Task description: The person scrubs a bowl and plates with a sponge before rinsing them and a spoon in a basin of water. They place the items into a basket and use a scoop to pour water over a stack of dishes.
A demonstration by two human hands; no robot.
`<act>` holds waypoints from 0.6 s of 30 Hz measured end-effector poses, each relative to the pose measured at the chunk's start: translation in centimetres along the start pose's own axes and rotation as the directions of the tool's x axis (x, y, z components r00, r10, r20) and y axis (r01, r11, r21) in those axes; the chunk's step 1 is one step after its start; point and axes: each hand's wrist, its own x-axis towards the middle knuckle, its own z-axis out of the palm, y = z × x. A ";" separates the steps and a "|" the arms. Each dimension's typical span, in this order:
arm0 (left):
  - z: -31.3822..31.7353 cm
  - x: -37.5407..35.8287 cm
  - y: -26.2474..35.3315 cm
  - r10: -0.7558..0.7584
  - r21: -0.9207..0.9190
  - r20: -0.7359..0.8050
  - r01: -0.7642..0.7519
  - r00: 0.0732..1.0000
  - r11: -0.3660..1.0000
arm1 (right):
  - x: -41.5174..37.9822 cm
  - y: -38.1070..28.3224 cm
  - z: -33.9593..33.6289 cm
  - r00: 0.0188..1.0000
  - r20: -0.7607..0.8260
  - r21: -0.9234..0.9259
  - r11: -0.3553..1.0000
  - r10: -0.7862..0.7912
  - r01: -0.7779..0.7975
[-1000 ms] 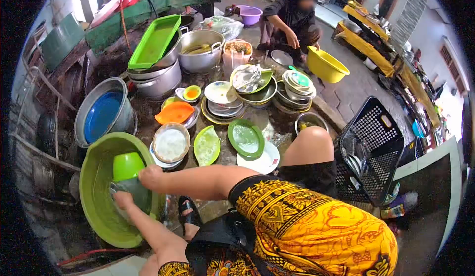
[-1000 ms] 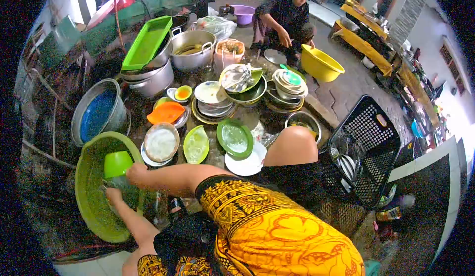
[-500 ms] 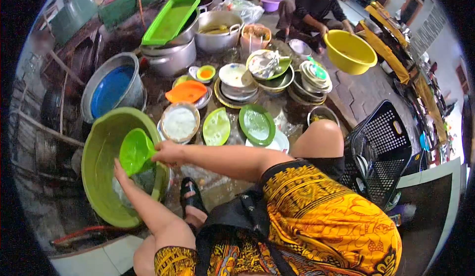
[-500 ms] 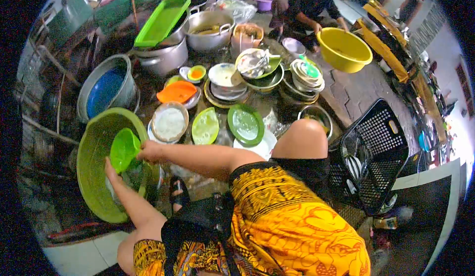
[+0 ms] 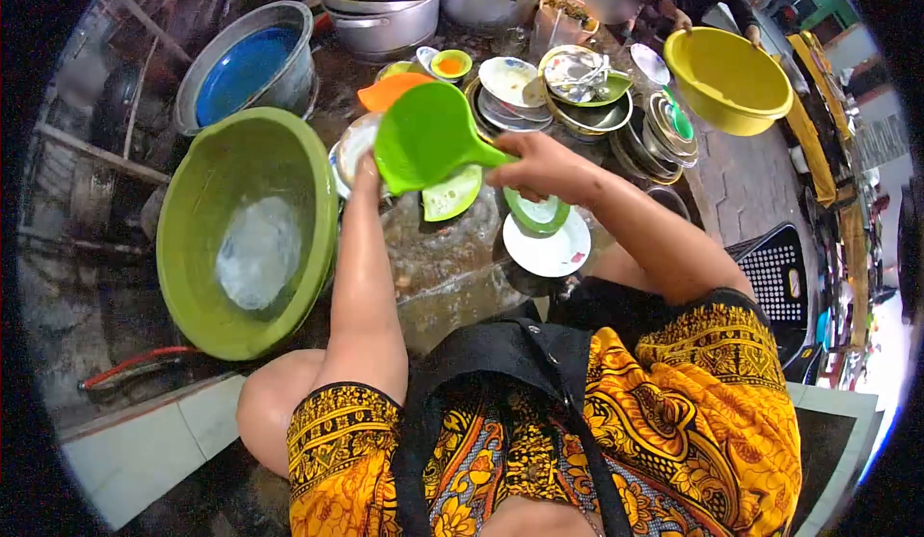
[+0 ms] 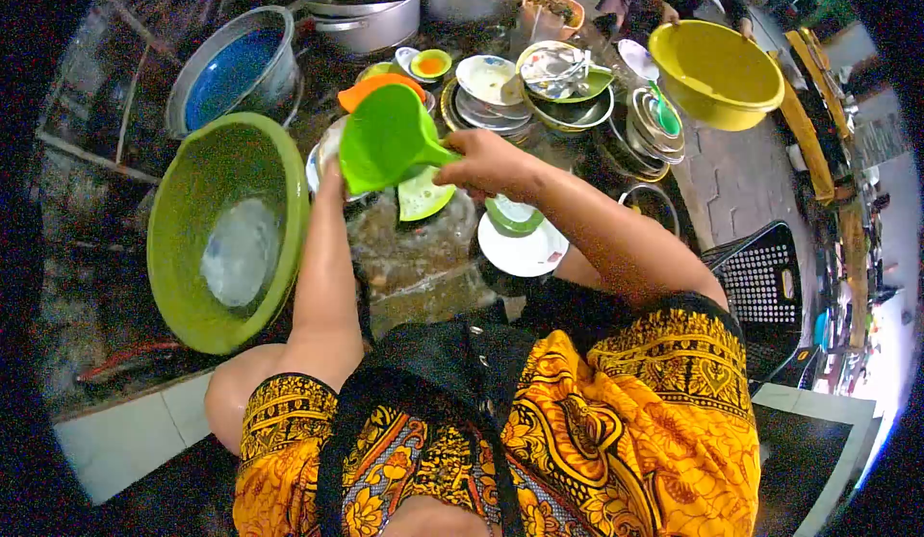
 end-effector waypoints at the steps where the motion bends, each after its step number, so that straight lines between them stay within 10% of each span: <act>1: -0.5 2.0 -3.1 -0.070 0.156 -0.068 0.080 0.995 0.985 | -0.1 1.4 -1.0 1.000 -0.022 -0.029 0.999 0.020 -0.021; 6: 2.4 1.6 -14.2 -0.200 0.471 -0.483 0.445 0.852 0.762 | -0.7 7.4 -3.6 0.966 -0.099 -0.048 0.969 0.238 -0.244; 18: 7.8 0.8 -20.4 -0.456 -0.244 -0.475 0.385 0.753 0.890 | -2.5 10.5 -5.1 0.929 -0.062 -0.044 0.929 0.365 -0.368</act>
